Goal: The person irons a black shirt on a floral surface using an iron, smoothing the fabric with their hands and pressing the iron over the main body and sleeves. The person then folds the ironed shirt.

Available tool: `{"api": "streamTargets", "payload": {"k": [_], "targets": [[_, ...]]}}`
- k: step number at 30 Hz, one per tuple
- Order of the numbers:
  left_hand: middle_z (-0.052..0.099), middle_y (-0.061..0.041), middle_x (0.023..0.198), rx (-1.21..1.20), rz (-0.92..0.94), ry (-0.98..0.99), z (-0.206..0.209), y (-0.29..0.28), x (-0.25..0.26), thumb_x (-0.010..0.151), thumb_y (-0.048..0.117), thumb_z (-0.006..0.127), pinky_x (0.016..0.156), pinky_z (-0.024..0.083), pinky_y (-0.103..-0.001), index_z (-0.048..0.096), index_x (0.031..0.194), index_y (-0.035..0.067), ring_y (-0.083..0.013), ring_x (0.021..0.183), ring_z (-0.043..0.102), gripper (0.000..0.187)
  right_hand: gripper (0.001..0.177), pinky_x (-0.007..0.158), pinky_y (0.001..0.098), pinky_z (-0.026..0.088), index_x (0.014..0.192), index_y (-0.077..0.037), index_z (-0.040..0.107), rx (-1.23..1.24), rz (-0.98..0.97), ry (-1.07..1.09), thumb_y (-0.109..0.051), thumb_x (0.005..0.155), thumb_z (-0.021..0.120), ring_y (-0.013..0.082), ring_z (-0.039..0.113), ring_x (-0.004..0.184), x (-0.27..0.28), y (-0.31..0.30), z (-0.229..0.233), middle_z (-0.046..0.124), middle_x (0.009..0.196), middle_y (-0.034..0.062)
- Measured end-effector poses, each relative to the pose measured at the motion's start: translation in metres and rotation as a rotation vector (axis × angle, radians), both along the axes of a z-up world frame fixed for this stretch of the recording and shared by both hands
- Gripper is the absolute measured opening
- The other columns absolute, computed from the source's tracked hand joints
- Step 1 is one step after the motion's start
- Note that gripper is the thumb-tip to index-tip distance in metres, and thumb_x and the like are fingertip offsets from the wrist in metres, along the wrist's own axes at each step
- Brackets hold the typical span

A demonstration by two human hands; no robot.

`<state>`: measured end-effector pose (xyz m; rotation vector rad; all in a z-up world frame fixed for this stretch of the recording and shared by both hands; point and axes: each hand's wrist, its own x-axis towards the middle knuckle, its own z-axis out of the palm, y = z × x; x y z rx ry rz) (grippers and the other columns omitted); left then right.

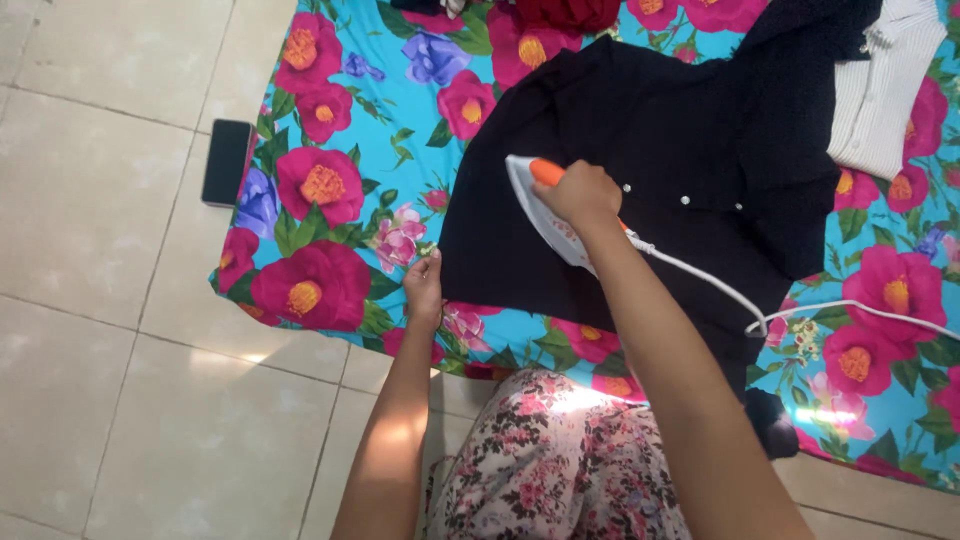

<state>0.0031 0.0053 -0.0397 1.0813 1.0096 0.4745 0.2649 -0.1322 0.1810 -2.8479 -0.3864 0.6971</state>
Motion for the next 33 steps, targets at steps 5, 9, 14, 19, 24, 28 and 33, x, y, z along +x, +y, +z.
{"api": "streamTargets", "payload": {"k": [5, 9, 14, 19, 24, 28, 33], "targets": [[0.047, 0.011, 0.07, 0.03, -0.013, -0.026, -0.006, 0.003, 0.0, 0.1, 0.033, 0.071, 0.055, 0.027, -0.023, 0.068, 0.085, 0.005, -0.0009, 0.063, 0.034, 0.032, 0.066, 0.083, 0.0438, 0.059, 0.108, -0.007, 0.078, -0.04, 0.08, 0.013, -0.063, 0.073, 0.08, 0.0316, 0.075, 0.095, -0.005, -0.001, 0.003, 0.077, 0.102, 0.0153], [0.049, 0.011, 0.069, 0.048, -0.01, -0.008, -0.003, 0.003, 0.001, 0.099, 0.033, 0.07, 0.055, 0.028, -0.022, 0.069, 0.084, 0.006, -0.0006, 0.063, 0.036, 0.031, 0.064, 0.081, 0.0427, 0.06, 0.109, -0.006, 0.077, -0.023, -0.012, 0.017, -0.061, 0.077, 0.079, 0.0313, 0.077, 0.093, -0.007, -0.002, 0.004, 0.078, 0.101, 0.0155], [0.041, 0.01, 0.062, -0.062, 0.01, 0.058, 0.004, 0.002, 0.0, 0.098, 0.035, 0.069, 0.045, 0.024, -0.025, 0.065, 0.08, 0.009, -0.0034, 0.053, 0.031, 0.032, 0.066, 0.08, 0.0433, 0.059, 0.106, -0.006, 0.077, -0.023, 0.046, 0.004, -0.063, 0.073, 0.081, 0.0313, 0.075, 0.092, -0.001, -0.006, 0.002, 0.076, 0.1, 0.0152], [0.045, 0.01, 0.062, 0.014, -0.013, 0.027, 0.013, -0.002, 0.002, 0.101, 0.036, 0.07, 0.041, 0.028, -0.022, 0.068, 0.082, 0.008, -0.0013, 0.052, 0.035, 0.034, 0.062, 0.081, 0.042, 0.061, 0.102, -0.007, 0.078, -0.006, 0.032, 0.096, -0.062, 0.074, 0.077, 0.0293, 0.079, 0.086, -0.013, -0.009, 0.009, 0.081, 0.091, 0.0139], [0.038, 0.01, 0.059, -0.013, -0.017, 0.116, 0.033, -0.001, 0.003, 0.099, 0.038, 0.068, 0.036, 0.028, -0.024, 0.068, 0.083, 0.009, -0.0022, 0.047, 0.031, 0.034, 0.076, 0.077, 0.0451, 0.06, 0.091, -0.002, 0.079, 0.018, 0.365, -0.016, -0.076, 0.076, 0.071, 0.0351, 0.075, 0.084, -0.078, -0.046, 0.018, 0.075, 0.09, 0.0194], [0.046, 0.012, 0.066, 0.081, -0.019, 0.03, 0.014, 0.0, 0.004, 0.103, 0.037, 0.069, 0.045, 0.031, -0.021, 0.072, 0.087, 0.007, -0.0001, 0.056, 0.036, 0.033, 0.067, 0.082, 0.0474, 0.059, 0.091, -0.009, 0.08, -0.001, 0.573, 0.045, -0.072, 0.077, 0.064, 0.0356, 0.075, 0.084, -0.124, -0.058, 0.019, 0.077, 0.086, 0.0179], [0.042, 0.011, 0.063, -0.001, -0.009, 0.083, 0.008, 0.001, -0.001, 0.099, 0.036, 0.068, 0.044, 0.027, -0.024, 0.068, 0.082, 0.009, -0.0013, 0.053, 0.033, 0.032, 0.076, 0.079, 0.0456, 0.06, 0.095, -0.005, 0.079, 0.031, 0.497, -0.126, -0.079, 0.082, 0.065, 0.0342, 0.076, 0.086, -0.08, -0.025, 0.003, 0.076, 0.092, 0.0193]]}}
